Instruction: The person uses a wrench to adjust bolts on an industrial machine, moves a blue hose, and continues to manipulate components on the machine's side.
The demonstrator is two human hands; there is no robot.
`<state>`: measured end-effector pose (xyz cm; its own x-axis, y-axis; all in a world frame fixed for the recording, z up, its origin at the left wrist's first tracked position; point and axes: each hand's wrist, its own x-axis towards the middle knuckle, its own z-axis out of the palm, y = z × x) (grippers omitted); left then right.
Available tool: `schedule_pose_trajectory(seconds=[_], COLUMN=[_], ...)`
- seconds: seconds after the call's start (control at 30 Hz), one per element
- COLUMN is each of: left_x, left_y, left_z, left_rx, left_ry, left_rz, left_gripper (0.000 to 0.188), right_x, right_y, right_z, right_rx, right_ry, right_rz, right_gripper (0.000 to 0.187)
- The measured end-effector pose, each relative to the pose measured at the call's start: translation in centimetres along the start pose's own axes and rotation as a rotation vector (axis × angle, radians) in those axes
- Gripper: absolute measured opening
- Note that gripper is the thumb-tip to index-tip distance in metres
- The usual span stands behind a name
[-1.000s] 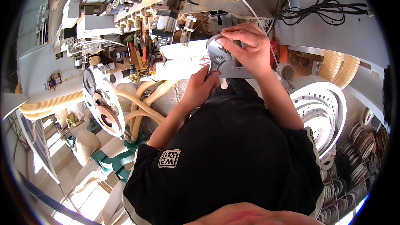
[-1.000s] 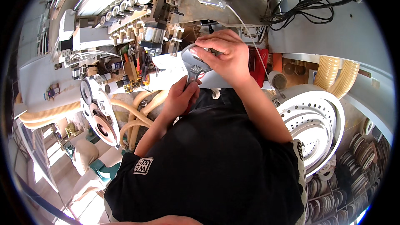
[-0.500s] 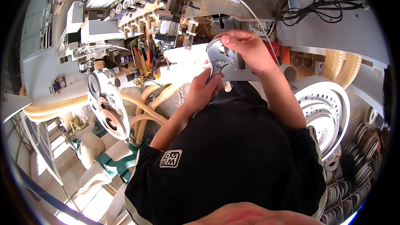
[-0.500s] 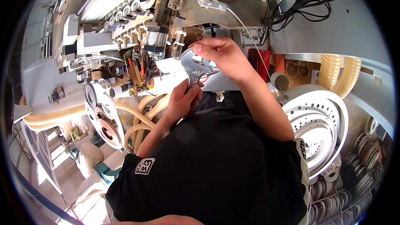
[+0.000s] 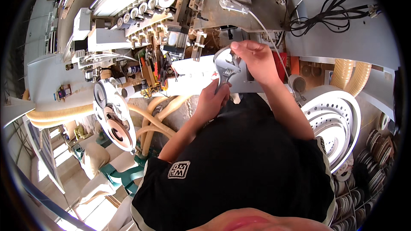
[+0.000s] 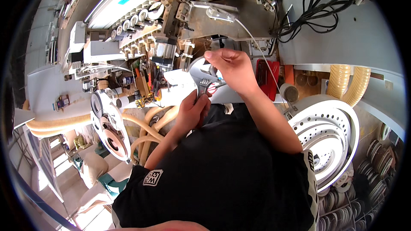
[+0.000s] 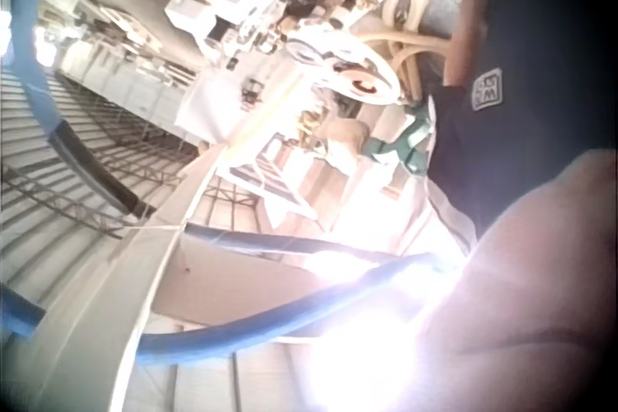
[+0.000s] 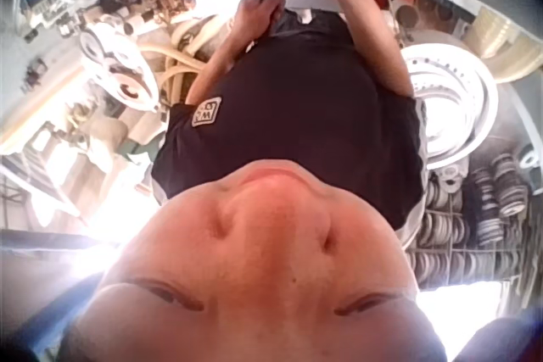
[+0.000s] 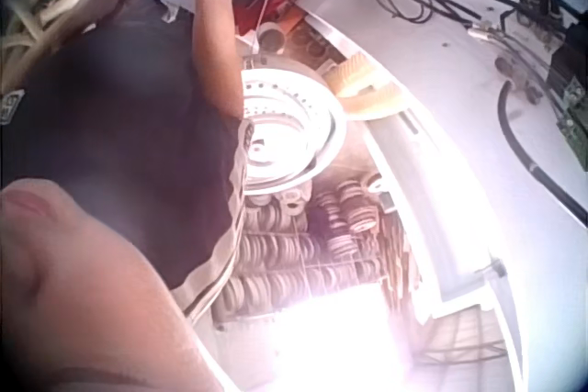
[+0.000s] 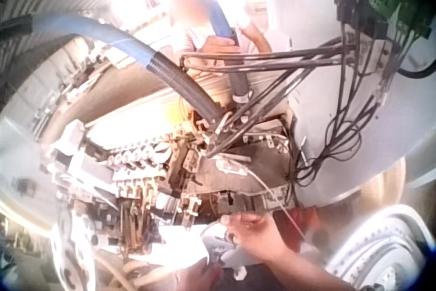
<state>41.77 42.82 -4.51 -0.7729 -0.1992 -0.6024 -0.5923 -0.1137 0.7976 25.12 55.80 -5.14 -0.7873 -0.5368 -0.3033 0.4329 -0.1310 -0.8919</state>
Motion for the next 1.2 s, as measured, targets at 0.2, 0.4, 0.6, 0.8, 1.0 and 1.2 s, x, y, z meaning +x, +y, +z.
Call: schedule_pose_trajectory(seconds=[0.2,0.4,0.6,0.8,1.0,1.2], left_x=[0.5,0.5,0.5,0.7,0.8,-0.1], left_y=[0.7,1.2,1.9,2.9,0.1,-0.9], left_z=[-0.6,-2.1,-3.0,-2.3,-2.8,-2.2], left_rx=[-0.044,0.251,0.468,0.545,0.375,0.403], left_ry=[0.019,-0.008,-0.094,-0.048,-0.099,-0.083], left_rz=[0.028,0.11,0.163,0.134,-0.005,-0.047], left_gripper=[0.025,0.025,0.02,0.022,0.025,0.026], right_x=[-0.1,0.2,0.7,0.3,-0.2,-1.6], right_y=[-1.2,-2.2,-4.5,-4.4,-2.5,-0.7], right_z=[-1.5,-4.1,-5.5,-5.5,-5.7,-5.5], right_rx=[-0.032,-0.386,-0.418,-0.426,-0.513,-0.542], right_ry=[-0.166,-0.383,-0.52,-0.433,-0.418,-0.355], right_rz=[-0.084,-0.07,-0.112,-0.131,-0.29,-0.31], right_gripper=[0.028,0.026,0.024,0.019,0.017,0.014])
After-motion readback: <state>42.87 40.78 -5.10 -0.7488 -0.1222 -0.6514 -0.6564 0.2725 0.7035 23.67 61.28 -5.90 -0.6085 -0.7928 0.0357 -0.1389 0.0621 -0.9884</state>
